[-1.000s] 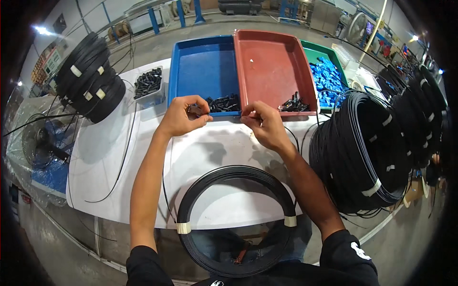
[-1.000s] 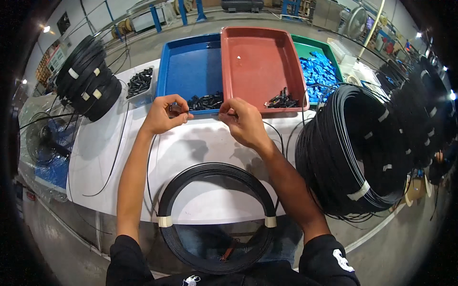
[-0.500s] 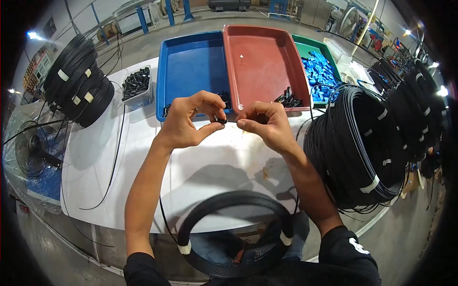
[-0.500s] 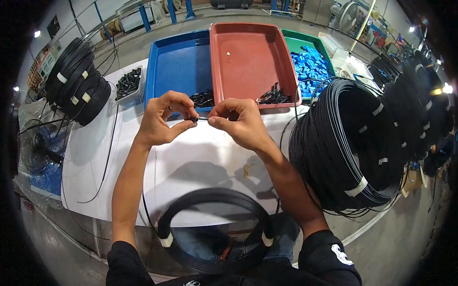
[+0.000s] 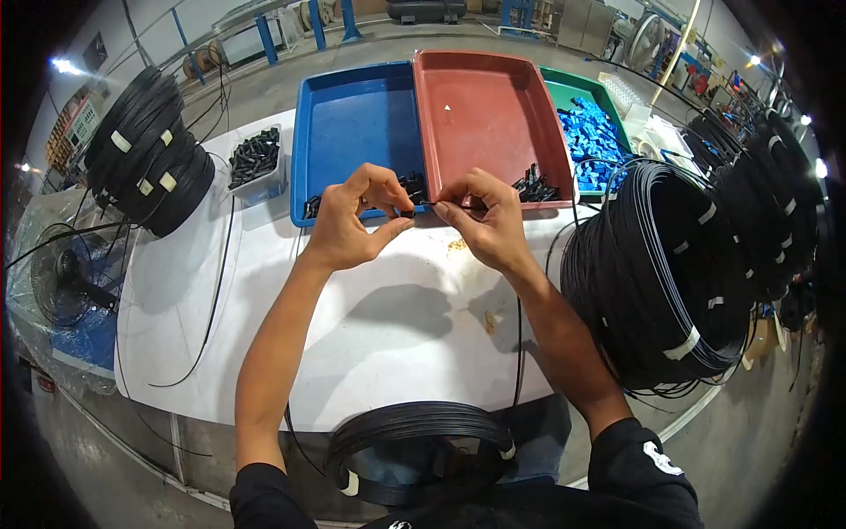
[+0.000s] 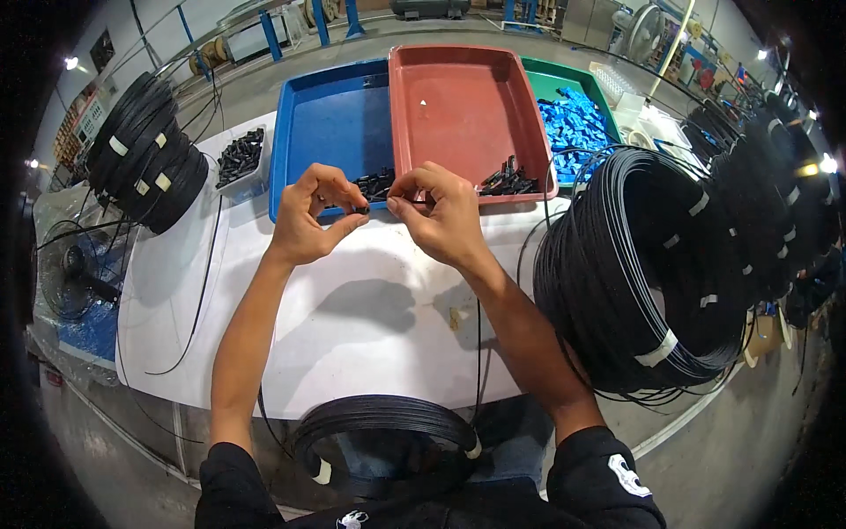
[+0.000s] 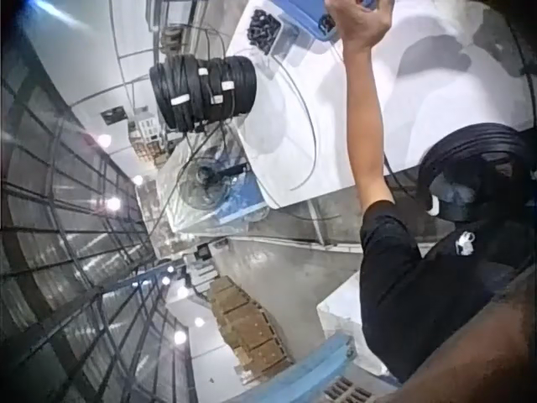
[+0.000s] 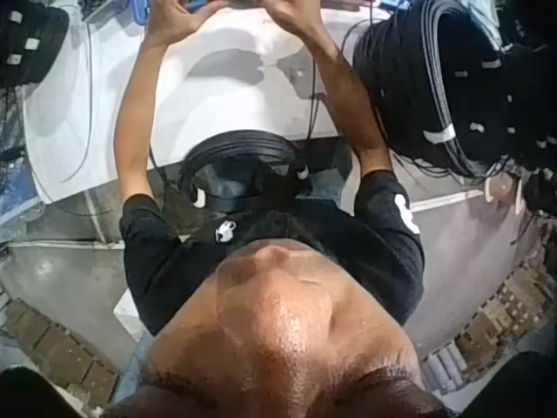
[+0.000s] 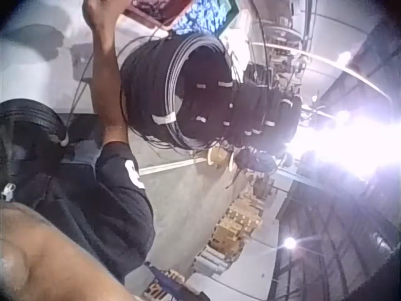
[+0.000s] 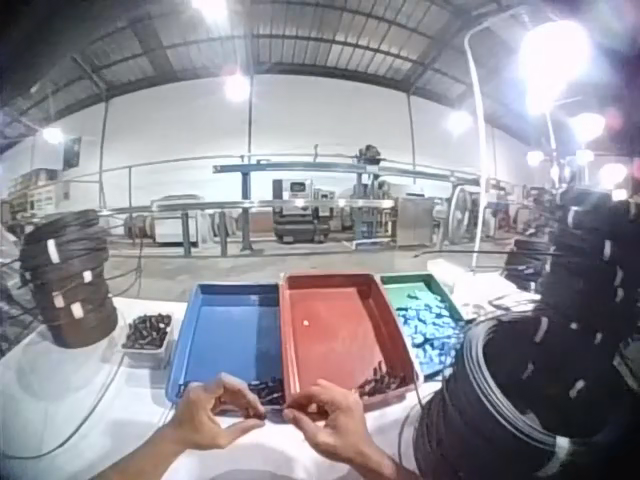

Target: The person takes connector components and caps from trays and attaches them onto the ends of coiled cables by hand, then stacks the assembled cable coils onto a pile.

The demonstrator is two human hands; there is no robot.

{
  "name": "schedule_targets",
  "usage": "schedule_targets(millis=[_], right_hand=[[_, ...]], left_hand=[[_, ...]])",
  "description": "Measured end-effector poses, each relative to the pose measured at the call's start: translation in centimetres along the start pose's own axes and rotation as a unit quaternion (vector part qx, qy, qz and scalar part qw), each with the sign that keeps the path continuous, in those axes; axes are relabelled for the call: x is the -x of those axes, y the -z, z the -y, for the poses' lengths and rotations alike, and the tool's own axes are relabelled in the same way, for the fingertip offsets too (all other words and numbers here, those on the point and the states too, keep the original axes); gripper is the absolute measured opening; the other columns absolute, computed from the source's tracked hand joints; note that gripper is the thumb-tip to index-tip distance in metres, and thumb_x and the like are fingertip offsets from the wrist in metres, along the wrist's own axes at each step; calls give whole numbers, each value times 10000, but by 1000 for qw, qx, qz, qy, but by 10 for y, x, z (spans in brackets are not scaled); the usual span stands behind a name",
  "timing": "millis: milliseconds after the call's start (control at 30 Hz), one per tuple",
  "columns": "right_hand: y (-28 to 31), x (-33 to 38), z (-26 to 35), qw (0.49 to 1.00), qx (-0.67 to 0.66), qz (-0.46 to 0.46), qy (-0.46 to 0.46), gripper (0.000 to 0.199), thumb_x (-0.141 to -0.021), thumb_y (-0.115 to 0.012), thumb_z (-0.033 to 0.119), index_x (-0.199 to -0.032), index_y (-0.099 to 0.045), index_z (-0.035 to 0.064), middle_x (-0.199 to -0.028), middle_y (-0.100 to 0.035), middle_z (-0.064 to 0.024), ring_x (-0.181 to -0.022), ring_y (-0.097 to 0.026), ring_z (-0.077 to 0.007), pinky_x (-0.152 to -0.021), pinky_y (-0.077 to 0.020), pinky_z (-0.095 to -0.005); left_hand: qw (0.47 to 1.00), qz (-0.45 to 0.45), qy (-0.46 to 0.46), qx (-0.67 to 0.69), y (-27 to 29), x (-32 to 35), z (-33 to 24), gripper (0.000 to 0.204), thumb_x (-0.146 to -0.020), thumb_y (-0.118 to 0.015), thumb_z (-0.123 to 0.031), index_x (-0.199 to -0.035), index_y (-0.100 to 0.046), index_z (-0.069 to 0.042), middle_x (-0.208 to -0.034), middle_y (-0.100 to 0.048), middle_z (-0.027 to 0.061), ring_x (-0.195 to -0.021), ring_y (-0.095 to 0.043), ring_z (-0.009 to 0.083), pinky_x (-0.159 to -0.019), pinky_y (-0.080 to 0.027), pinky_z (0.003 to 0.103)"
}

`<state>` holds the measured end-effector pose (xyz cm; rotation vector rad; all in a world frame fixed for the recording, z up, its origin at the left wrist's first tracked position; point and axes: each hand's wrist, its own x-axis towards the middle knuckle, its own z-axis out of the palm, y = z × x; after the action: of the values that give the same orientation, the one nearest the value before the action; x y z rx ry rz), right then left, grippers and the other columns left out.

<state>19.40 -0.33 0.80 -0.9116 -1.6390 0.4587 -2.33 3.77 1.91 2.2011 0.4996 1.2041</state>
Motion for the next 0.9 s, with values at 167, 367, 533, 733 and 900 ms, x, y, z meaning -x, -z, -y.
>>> schedule_targets(millis=[167, 367, 533, 733, 900], right_hand=[[6, 3, 24, 986, -44, 151, -51, 244, -834, -748, 172, -977, -647, 2, -806, -688, -96, -689, -647, -218, -611, -493, -347], [-6, 66, 135, 830, 139, 529, 109, 1041, -619, -815, 654, -1370, -428, 46, -741, -623, -133, -613, -652, -345, -571, -504, -433], [-36, 123, 131, 812, 276, 503, 110, 938, -685, -791, 359, -1459, -363, 47, -701, -608, -101, -578, -647, -287, -472, -477, -415], [-12, 88, 127, 853, 201, 481, 21, 905, -663, -780, 178, -1450, -353, 44, -717, -667, -155, -656, -666, -393, -576, -519, -491], [-2, 43, 90, 895, 191, 399, -60, 754, -674, -835, 131, -1341, -486, 94, -746, -703, -153, -741, -692, -369, -678, -524, -459]], left_hand=[[1000, -9, 18, -1, 4, 2, 1, 453, -748, -787, 89, -1079, -517, -64, -948, -686, 89, -902, -693, 145, -803, -560, 274], [997, -36, 58, -19, 21, 9, 15, 430, -769, -771, 80, -1076, -516, -80, -944, -675, 70, -905, -684, 134, -828, -563, 274], [997, -46, 60, -16, 28, 6, 15, 429, -772, -762, 90, -1077, -517, -85, -943, -670, 61, -895, -681, 134, -829, -565, 278], [996, -76, 31, 24, 38, 1, 9, 414, -761, -801, 43, -1044, -531, -91, -893, -712, 62, -891, -716, 154, -839, -580, 296], [999, 3, 50, -5, 54, -13, -13, 411, -770, -792, 49, -1052, -527, -92, -927, -700, 55, -920, -702, 147, -865, -566, 301]])
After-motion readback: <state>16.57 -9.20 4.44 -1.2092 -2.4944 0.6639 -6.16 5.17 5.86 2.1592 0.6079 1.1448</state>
